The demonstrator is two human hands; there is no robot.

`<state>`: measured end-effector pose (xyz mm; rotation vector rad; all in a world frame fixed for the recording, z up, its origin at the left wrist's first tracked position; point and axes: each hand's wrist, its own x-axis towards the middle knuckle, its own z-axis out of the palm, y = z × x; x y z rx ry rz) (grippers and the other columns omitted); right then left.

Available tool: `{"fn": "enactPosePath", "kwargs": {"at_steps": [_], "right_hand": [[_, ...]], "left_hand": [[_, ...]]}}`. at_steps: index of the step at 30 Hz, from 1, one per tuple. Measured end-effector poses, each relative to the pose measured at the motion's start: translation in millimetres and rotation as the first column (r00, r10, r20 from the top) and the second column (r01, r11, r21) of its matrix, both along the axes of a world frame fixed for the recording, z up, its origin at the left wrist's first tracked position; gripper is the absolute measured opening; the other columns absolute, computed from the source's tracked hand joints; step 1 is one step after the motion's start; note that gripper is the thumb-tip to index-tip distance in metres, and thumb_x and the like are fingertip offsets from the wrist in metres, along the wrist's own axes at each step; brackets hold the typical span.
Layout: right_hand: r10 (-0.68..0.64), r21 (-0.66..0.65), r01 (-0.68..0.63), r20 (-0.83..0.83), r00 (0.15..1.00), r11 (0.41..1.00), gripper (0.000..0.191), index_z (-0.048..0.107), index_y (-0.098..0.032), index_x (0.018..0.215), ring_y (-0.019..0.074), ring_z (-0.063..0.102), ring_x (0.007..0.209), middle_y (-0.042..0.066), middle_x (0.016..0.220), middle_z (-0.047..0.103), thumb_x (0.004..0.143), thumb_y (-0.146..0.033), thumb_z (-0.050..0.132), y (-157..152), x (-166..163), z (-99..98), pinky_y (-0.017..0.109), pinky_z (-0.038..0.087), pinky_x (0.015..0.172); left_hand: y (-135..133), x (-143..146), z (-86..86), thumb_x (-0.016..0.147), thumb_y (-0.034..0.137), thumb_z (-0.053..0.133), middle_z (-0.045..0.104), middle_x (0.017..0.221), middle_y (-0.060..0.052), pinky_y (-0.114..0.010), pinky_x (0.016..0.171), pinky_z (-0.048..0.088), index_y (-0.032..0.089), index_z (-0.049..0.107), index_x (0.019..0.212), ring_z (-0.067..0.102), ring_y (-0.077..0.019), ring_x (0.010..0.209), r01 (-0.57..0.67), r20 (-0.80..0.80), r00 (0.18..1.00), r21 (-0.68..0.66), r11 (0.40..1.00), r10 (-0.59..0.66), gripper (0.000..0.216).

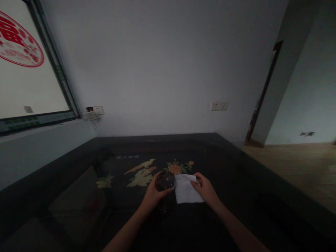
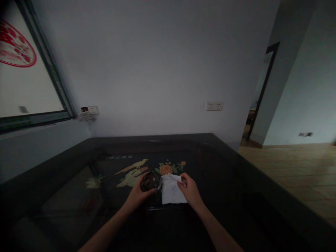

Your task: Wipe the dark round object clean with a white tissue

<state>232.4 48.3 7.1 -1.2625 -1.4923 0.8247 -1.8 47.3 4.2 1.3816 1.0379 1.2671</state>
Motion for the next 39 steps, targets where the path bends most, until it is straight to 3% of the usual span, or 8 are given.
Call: {"fn": "enactPosePath", "kwargs": {"at_steps": [4,7,12,16,28,32,35,39], "right_hand": [[-0.004,-0.101,-0.03,-0.319,0.948,0.994,0.04,0.063,-0.014,0.093,0.0252,0.066,0.075,0.009,0.084,0.07,0.067,-0.044,0.068,-10,-6,13.1,0.033,0.05,0.063],[-0.041,-0.151,-0.042,-0.509,0.86,0.988,0.045,0.065,-0.012,0.094,0.0258,0.068,0.074,0.009,0.082,0.072,0.065,-0.046,0.073,-19,-11,22.4,0.033,0.051,0.061],[-0.121,-0.18,-0.01,-0.703,0.701,0.984,0.045,0.067,-0.013,0.092,0.0264,0.069,0.075,0.007,0.079,0.073,0.06,-0.041,0.079,-26,-16,30.7,0.035,0.054,0.065],[-0.194,-0.202,0.059,-0.755,0.627,0.978,0.046,0.067,-0.014,0.094,0.0272,0.07,0.078,0.007,0.082,0.074,0.057,-0.038,0.08,-23,-16,28.3,0.038,0.055,0.07],[-0.188,-0.016,0.236,-0.658,0.729,0.972,0.037,0.068,-0.015,0.094,0.0248,0.067,0.085,0.008,0.091,0.072,0.073,-0.045,0.069,-32,-25,25.4,0.039,0.052,0.079],[-0.153,0.116,0.229,-0.458,0.876,0.966,0.037,0.069,-0.015,0.103,0.026,0.066,0.092,0.009,0.097,0.072,0.082,-0.044,0.059,-44,-33,26.8,0.042,0.051,0.085],[0.033,0.311,0.003,-0.111,0.993,0.951,0.031,0.067,-0.02,0.112,0.0252,0.06,0.111,0.009,0.11,0.069,0.089,-0.033,0.05,-53,-41,22.6,0.043,0.047,0.096],[0.207,0.432,-0.41,0.444,0.872,0.803,0.042,0.055,-0.024,0.128,0.0206,0.045,0.128,0.007,0.126,0.061,0.09,-0.013,0.04,-62,-50,17.8,0.045,0.036,0.107]], "left_hand": [[-19,15,12.8,0.065,0.022,0.077,0.053,0.13,-0.009,-0.05,0.095,0.045,0.032,0.036,0.129,0.058,-0.0287,0.111,0.131,0.496,0.868,-0.256,0.958,0.014,0.077],[-31,22,19.7,0.066,0.009,0.074,0.05,0.133,-0.006,-0.05,0.094,0.047,0.039,0.031,0.132,0.06,-0.0265,0.109,0.198,0.629,0.776,-0.291,0.936,0.032,0.084],[-32,24,20.1,0.066,-0.003,0.069,0.055,0.127,-0.005,-0.041,0.098,0.047,0.034,0.04,0.128,0.061,-0.0203,0.107,0.17,0.708,0.695,-0.335,0.927,0.128,0.078],[-29,22,22.4,0.081,0.026,0.065,0.055,0.127,-0.008,-0.041,0.095,0.048,0.034,0.036,0.134,0.06,-0.0242,0.109,0.277,0.785,0.605,-0.364,0.889,0.133,0.061],[-39,23,12.6,0.092,0.047,0.041,0.059,0.124,-0.014,-0.034,0.076,0.053,0.02,0.034,0.138,0.064,-0.0281,0.1,0.401,0.742,0.667,-0.439,0.804,0.073,0.054],[-45,24,9.1,0.09,0.055,0.037,0.063,0.116,-0.015,-0.028,0.062,0.05,0.021,0.036,0.137,0.067,-0.0245,0.089,0.447,0.753,0.657,-0.425,0.787,0.034,0.057],[-46,26,7.0,0.089,0.054,0.04,0.066,0.111,-0.013,-0.03,0.066,0.051,0.022,0.04,0.134,0.067,-0.0243,0.089,0.478,0.773,0.634,-0.41,0.777,0.018,0.056],[-43,27,1.7,0.088,0.04,0.05,0.069,0.108,-0.008,-0.033,0.09,0.047,0.017,0.057,0.119,0.062,-0.0226,0.103,0.418,0.796,0.604,-0.36,0.834,0.041,0.039]]}}
